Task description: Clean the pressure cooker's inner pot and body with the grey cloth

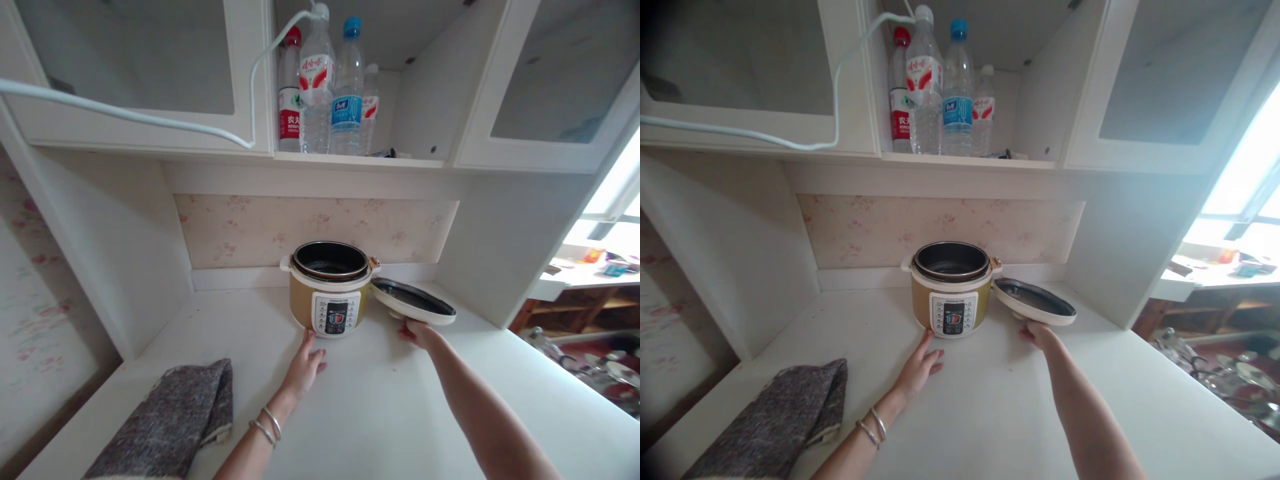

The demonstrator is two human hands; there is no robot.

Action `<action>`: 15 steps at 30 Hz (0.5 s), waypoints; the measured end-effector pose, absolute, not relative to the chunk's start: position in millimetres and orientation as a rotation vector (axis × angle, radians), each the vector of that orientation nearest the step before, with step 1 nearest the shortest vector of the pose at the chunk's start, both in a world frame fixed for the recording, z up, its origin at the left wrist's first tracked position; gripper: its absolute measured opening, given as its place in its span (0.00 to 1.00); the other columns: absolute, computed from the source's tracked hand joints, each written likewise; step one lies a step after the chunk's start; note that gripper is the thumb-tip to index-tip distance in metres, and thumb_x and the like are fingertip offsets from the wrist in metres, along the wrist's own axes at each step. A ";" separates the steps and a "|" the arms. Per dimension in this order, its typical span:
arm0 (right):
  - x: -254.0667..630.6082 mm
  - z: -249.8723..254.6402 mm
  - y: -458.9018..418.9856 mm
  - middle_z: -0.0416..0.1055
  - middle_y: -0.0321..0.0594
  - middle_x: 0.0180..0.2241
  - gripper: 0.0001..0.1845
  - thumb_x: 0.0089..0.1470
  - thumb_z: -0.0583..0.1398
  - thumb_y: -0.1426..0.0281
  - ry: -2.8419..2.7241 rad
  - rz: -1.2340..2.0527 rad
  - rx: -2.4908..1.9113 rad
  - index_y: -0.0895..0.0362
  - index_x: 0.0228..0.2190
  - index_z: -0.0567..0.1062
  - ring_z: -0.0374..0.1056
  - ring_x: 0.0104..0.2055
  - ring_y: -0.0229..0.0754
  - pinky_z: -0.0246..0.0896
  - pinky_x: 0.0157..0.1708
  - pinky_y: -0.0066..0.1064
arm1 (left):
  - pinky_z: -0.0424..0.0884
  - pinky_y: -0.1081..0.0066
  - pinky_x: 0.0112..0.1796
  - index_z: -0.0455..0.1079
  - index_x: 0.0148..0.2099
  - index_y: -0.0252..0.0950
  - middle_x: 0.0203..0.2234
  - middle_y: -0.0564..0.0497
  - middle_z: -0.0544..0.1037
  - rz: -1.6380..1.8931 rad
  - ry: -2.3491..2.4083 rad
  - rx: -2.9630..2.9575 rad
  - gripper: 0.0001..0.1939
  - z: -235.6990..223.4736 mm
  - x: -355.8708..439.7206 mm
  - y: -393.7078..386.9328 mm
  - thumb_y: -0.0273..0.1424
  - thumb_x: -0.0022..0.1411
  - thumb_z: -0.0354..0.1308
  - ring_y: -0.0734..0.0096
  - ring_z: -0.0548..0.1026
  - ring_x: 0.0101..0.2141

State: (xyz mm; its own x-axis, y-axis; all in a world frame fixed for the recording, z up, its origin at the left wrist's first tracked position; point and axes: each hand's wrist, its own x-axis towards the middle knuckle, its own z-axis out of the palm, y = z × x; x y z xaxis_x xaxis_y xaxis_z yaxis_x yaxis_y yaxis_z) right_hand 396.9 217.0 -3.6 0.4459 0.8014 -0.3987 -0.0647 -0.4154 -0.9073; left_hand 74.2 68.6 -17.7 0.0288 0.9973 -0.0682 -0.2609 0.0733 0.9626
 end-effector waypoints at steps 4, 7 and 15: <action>386.7 -3.0 221.1 0.59 0.31 0.22 0.06 0.57 0.53 0.78 -0.684 1.152 -1.711 0.56 0.32 0.63 0.61 0.20 0.31 0.70 0.25 0.22 | 0.74 0.64 0.46 0.55 0.65 0.48 0.67 0.56 0.32 1.254 1.035 1.031 0.31 -18.8 73.3 68.8 0.34 0.61 0.57 0.57 0.68 0.54; 385.5 2.0 214.1 0.60 0.32 0.21 0.08 0.58 0.53 0.77 -0.783 1.241 -1.704 0.56 0.27 0.63 0.61 0.20 0.30 0.69 0.26 0.22 | 0.74 0.64 0.45 0.55 0.65 0.47 0.67 0.55 0.32 1.250 1.052 1.028 0.31 -18.5 73.3 70.0 0.34 0.60 0.57 0.57 0.68 0.53; 393.2 29.4 168.1 0.67 0.38 0.19 0.06 0.51 0.62 0.71 -1.148 1.482 -1.867 0.60 0.25 0.70 0.64 0.19 0.35 0.65 0.20 0.26 | 0.74 0.68 0.40 0.64 0.58 0.41 0.66 0.47 0.46 1.164 1.149 1.018 0.24 -8.5 66.9 71.5 0.33 0.59 0.57 0.62 0.72 0.47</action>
